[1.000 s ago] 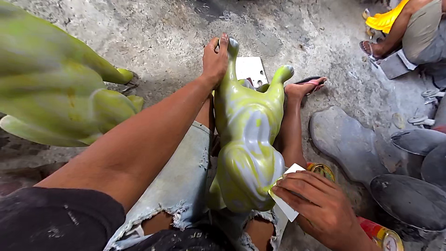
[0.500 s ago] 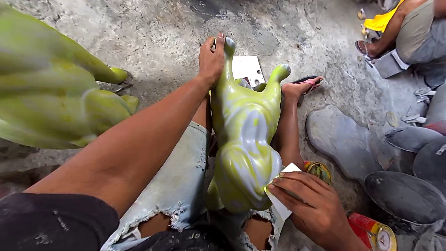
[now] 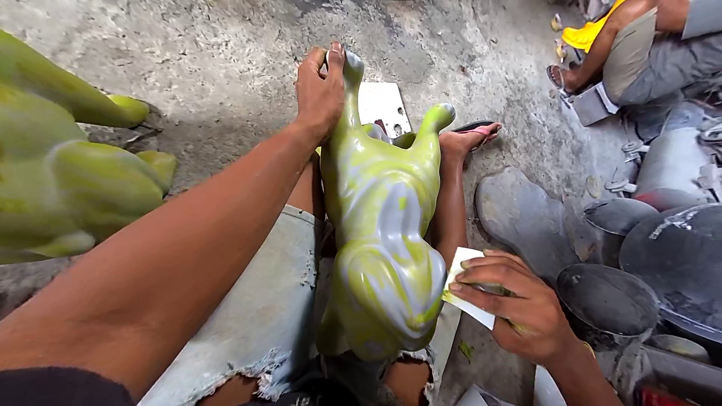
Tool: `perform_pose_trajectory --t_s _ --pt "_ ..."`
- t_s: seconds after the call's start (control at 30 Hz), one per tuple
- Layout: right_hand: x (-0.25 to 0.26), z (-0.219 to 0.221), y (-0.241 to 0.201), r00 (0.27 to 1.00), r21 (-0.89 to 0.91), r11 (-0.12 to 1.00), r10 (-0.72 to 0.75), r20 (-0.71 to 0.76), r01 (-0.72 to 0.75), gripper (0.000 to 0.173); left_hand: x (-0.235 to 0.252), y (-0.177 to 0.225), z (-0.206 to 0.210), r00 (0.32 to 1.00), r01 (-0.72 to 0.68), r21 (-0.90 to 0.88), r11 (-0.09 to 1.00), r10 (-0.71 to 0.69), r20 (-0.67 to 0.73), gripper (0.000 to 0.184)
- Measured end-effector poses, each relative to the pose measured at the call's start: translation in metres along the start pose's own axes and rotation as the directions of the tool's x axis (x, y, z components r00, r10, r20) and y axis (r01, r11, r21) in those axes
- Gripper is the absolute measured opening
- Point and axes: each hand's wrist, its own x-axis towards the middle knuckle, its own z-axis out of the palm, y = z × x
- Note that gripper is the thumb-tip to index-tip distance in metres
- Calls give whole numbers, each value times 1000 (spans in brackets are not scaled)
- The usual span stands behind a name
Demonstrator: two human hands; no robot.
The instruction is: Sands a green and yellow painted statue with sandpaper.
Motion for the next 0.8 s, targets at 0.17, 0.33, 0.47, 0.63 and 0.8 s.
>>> perform_pose_trajectory --t_s 0.17,0.33,0.47,0.63,0.8 --pt "13 7 19 990 29 997 -78 121 75 32 1 -1 -2 1000 4 -4 1000 -4 -7 48" --pt "8 4 12 982 -57 994 -81 171 92 29 -1 -3 -1 1000 13 -24 1000 -13 -11 47" --pt "1 -2 12 978 -100 990 -74 197 95 32 -2 1 1 1000 30 2 1000 -30 7 49" --pt "-2 -17 8 979 -181 982 -15 205 53 32 -3 2 2 1000 30 -4 1000 -30 -4 49" --pt "18 -16 -14 943 -247 944 270 194 -219 39 -2 1 4 999 39 -16 999 -39 -8 49"
